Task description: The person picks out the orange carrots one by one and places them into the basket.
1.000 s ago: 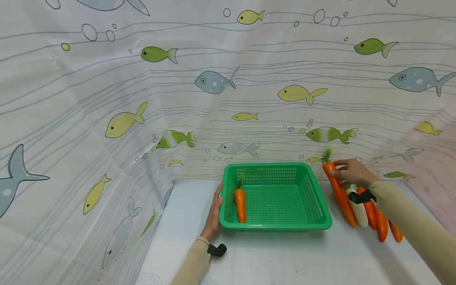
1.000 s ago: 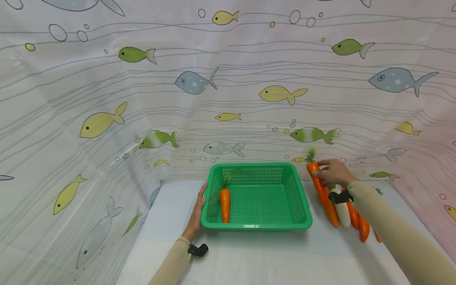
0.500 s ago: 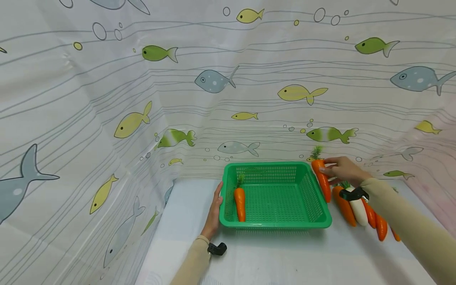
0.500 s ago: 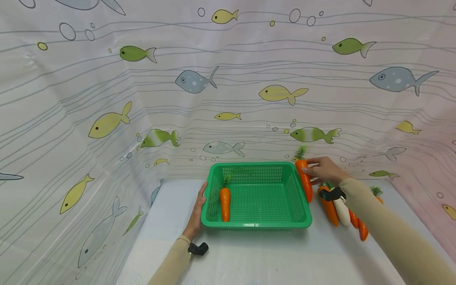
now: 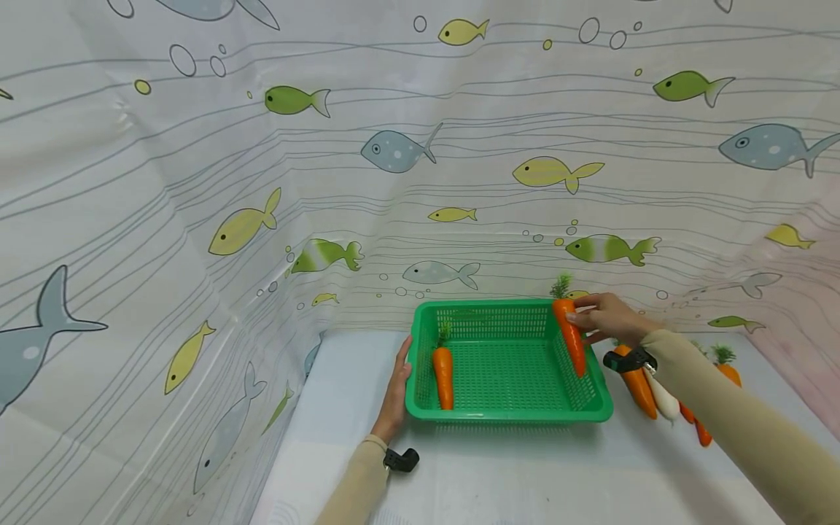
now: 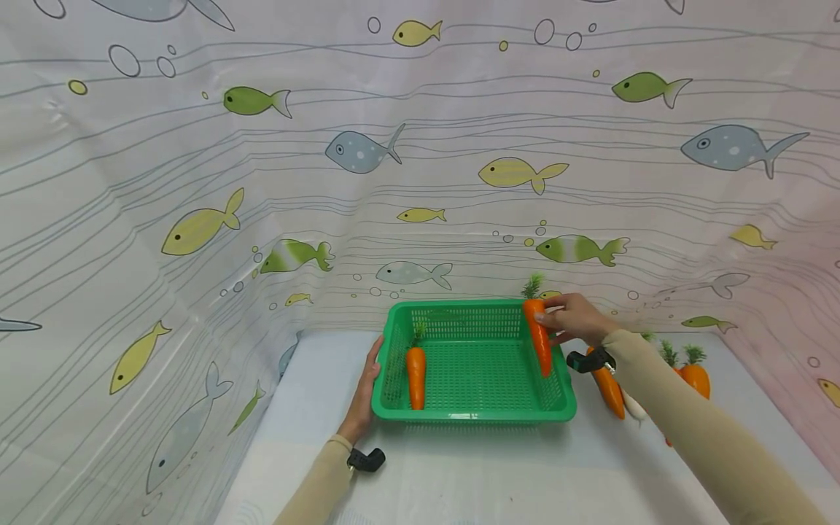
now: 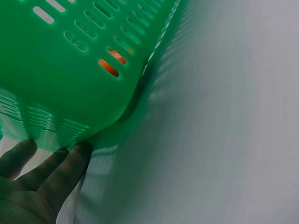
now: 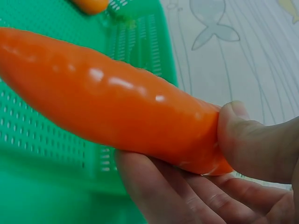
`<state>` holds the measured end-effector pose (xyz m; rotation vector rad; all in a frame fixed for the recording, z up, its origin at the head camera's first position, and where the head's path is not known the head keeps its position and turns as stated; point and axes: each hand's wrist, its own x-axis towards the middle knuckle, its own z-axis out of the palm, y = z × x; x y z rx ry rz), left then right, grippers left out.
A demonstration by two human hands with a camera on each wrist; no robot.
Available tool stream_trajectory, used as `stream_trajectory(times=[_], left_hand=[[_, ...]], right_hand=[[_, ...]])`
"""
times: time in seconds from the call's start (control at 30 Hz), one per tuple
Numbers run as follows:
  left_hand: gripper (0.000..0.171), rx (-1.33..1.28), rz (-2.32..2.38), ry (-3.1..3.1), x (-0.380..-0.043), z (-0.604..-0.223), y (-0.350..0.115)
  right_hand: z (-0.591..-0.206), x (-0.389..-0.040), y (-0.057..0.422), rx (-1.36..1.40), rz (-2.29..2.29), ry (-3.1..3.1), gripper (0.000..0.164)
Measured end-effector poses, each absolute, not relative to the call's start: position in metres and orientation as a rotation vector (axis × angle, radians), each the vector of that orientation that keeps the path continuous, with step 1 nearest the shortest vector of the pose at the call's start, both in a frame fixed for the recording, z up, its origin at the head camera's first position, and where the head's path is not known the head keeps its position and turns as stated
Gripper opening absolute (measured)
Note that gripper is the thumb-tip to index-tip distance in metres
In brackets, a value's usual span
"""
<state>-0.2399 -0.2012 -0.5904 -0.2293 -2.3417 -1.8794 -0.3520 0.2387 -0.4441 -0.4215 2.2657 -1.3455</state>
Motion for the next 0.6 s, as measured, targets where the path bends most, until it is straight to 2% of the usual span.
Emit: stream_trajectory(times=[0.6], left_hand=[[0.057, -0.214, -1.879, -2.352, -0.242, -0.592, -0.202]], right_hand=[[-0.472, -0.354, 0.194, -0.435, -1.432, 2.151, 0.071]])
